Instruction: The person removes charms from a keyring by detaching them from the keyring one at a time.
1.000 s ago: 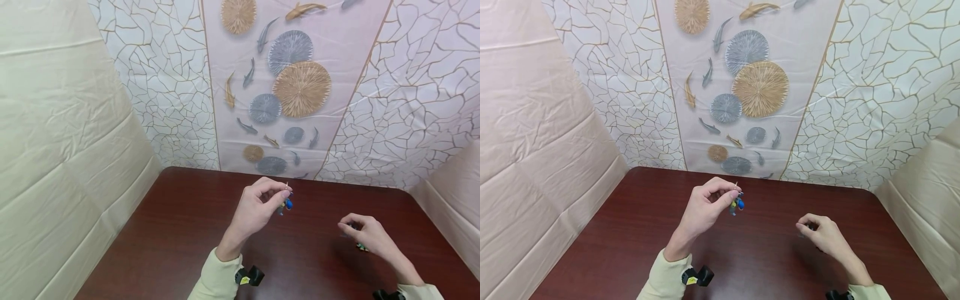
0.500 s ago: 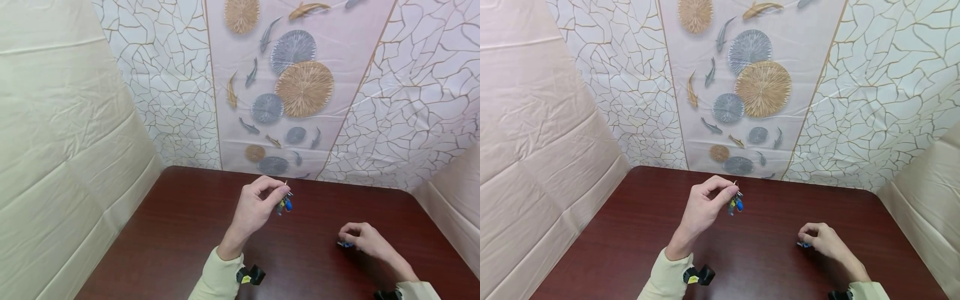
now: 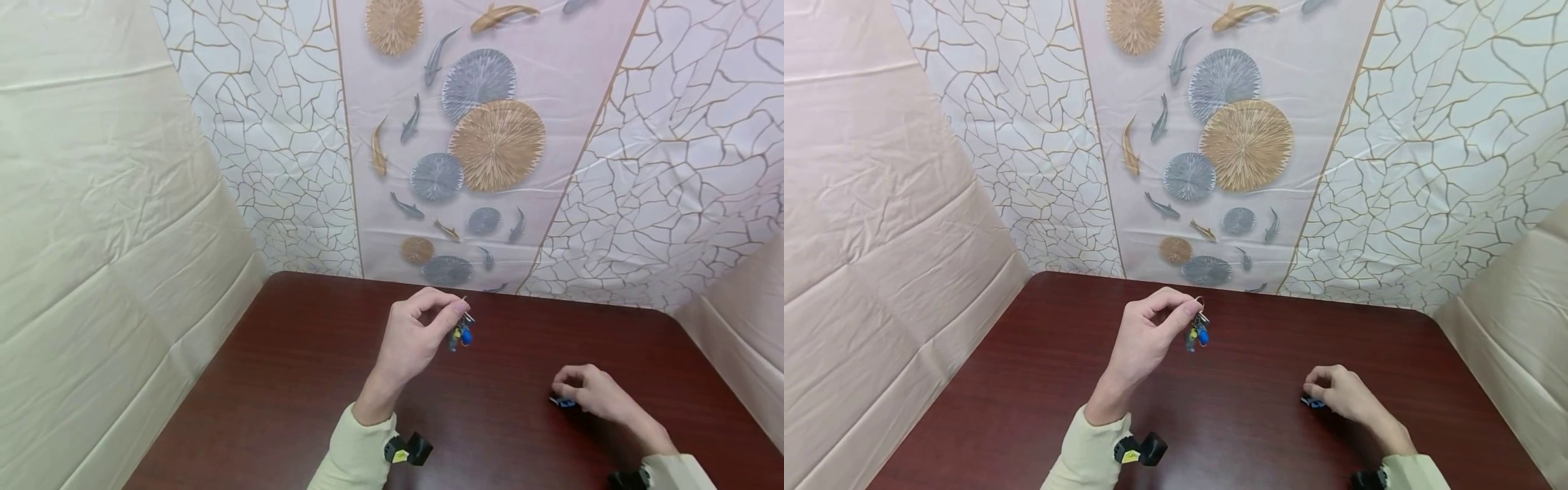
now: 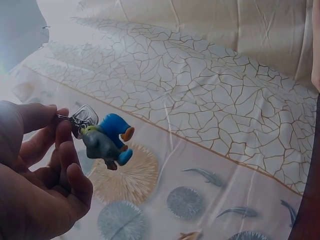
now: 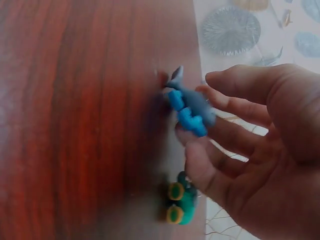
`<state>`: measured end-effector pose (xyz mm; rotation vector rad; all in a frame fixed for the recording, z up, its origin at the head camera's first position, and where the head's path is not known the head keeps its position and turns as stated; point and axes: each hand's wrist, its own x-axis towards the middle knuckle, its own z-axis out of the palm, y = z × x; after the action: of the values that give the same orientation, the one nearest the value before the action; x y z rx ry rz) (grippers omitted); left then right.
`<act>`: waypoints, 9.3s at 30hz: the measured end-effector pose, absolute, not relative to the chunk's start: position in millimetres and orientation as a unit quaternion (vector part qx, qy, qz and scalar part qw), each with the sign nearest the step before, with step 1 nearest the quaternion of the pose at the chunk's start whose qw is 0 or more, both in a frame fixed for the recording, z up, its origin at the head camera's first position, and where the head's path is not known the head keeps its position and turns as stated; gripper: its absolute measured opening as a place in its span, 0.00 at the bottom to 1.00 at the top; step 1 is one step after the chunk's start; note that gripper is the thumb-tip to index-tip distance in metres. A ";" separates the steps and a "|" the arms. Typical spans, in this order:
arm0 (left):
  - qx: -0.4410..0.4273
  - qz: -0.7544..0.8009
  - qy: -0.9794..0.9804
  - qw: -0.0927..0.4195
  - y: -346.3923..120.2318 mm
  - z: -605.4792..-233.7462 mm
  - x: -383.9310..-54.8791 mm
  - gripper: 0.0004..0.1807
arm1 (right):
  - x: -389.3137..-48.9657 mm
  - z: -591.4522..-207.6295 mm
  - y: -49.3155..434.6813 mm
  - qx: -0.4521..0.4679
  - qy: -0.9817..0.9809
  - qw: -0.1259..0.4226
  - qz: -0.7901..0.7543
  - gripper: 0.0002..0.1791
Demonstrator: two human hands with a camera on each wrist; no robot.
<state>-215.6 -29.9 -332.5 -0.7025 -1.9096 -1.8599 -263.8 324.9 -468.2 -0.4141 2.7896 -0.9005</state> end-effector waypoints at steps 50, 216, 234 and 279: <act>-0.228 -0.695 -0.663 0.158 -26.8 -335.4 -217.8 0.08 | -198.0 -338.9 229.0 -0.284 0.897 -0.156 -0.301 0.11; -0.476 -0.439 -0.699 0.302 -16.6 -337.1 -210.6 0.08 | -174.2 -321.8 173.1 -0.336 0.775 -0.241 -0.478 0.16; -0.488 -0.398 -0.702 0.333 -11.5 -339.5 -209.4 0.03 | -173.9 -320.1 174.8 -0.305 0.780 -0.269 -0.475 0.15; -0.497 -0.379 -0.651 0.431 -2.1 -337.9 -206.7 0.13 | -171.6 -324.1 170.7 -0.341 0.740 -0.294 -0.499 0.19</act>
<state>-206.7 -2.1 -337.9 -1.2388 -1.6243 -0.9466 -171.6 170.7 -324.1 -1.3352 2.8964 -1.9507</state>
